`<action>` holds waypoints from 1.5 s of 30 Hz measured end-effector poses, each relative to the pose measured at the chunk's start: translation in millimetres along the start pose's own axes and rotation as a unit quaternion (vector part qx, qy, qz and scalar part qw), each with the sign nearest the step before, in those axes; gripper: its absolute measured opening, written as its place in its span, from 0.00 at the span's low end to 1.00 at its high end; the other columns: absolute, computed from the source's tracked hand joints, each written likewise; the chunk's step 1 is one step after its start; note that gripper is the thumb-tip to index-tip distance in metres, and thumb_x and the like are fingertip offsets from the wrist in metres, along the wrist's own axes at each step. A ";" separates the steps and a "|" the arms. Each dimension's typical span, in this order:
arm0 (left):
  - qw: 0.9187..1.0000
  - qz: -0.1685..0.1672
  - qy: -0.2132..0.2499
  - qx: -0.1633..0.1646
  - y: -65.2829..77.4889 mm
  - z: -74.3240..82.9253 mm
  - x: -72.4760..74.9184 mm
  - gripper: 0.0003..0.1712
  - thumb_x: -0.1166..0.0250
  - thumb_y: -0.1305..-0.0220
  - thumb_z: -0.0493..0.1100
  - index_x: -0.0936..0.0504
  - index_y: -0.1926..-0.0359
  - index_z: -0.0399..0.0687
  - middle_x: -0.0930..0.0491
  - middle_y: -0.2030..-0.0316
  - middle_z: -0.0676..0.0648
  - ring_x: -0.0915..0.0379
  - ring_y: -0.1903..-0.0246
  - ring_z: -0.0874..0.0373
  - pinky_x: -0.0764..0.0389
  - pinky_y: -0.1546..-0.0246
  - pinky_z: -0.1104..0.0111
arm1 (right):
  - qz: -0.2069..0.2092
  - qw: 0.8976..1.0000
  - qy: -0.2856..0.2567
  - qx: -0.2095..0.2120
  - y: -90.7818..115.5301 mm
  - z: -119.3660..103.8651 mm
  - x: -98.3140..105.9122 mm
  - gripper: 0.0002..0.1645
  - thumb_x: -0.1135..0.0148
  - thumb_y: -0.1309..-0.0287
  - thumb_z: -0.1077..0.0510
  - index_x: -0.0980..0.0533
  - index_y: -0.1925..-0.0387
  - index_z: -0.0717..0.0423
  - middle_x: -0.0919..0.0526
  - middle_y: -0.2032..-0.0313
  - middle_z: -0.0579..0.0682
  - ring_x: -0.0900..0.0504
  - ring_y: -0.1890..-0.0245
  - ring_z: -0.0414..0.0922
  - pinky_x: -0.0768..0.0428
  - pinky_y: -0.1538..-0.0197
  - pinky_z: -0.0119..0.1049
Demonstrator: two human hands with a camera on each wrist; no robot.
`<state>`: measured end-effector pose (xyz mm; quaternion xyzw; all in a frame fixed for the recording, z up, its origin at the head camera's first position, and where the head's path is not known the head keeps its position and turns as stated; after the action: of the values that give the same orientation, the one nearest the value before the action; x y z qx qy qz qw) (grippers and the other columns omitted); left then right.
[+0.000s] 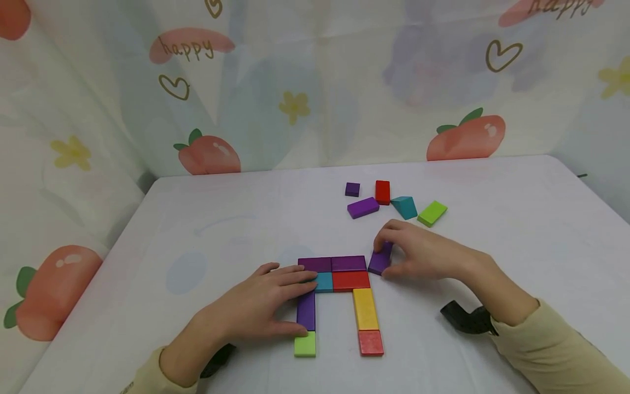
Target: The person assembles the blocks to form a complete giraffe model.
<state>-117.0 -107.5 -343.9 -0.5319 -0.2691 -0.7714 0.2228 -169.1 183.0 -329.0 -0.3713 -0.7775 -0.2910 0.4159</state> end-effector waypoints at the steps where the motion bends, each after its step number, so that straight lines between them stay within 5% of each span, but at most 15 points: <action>1: 1.000 0.000 0.000 0.000 0.0 0.0 0.0 0.43 0.34 0.39 0.69 0.28 0.28 0.56 0.35 0.28 0.57 0.46 0.26 0.56 0.46 0.29 0.45 | -0.002 1.000 0.000 0.002 0.1 -0.5 -0.1 0.22 0.21 0.48 0.51 0.20 0.53 0.49 0.24 0.52 0.47 0.25 0.49 0.48 0.18 0.47 0.46; 18: 1.000 -0.003 0.008 0.001 -0.6 0.9 -0.9 0.43 0.34 0.38 0.68 0.29 0.27 0.55 0.36 0.27 0.57 0.48 0.26 0.56 0.46 0.28 0.45 | -0.009 1.000 -0.002 0.011 2.3 -0.1 1.1 0.22 0.22 0.47 0.50 0.20 0.52 0.49 0.24 0.52 0.45 0.24 0.49 0.47 0.18 0.48 0.44; 30: 1.000 -0.003 0.003 0.002 -1.5 0.9 -0.4 0.43 0.34 0.39 0.68 0.29 0.27 0.56 0.36 0.27 0.57 0.47 0.26 0.56 0.45 0.29 0.45 | 0.078 0.997 0.002 0.006 1.8 18.3 19.1 0.25 0.26 0.41 0.51 0.22 0.46 0.57 0.21 0.48 0.53 0.22 0.46 0.55 0.19 0.47 0.53; 45: 1.000 -0.001 0.005 -0.005 1.5 -0.7 1.2 0.43 0.34 0.38 0.68 0.28 0.28 0.55 0.35 0.28 0.57 0.46 0.26 0.56 0.44 0.29 0.45 | 0.094 0.995 0.011 -0.035 -46.1 21.7 25.6 0.35 0.31 0.37 0.50 0.29 0.34 0.62 0.28 0.40 0.65 0.25 0.43 0.59 0.24 0.40 0.58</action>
<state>-116.9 -109.2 -342.7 -0.5285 -0.2651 -0.7757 0.2207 -225.9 182.4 -324.0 -0.4539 -0.7238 -0.2818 0.4367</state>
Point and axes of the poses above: each hand's wrist, its own y-axis away from the middle knuckle, its own x-axis out of the back of the hand, z = x × y, the point moved 3 cm from there along -y, towards the middle knuckle
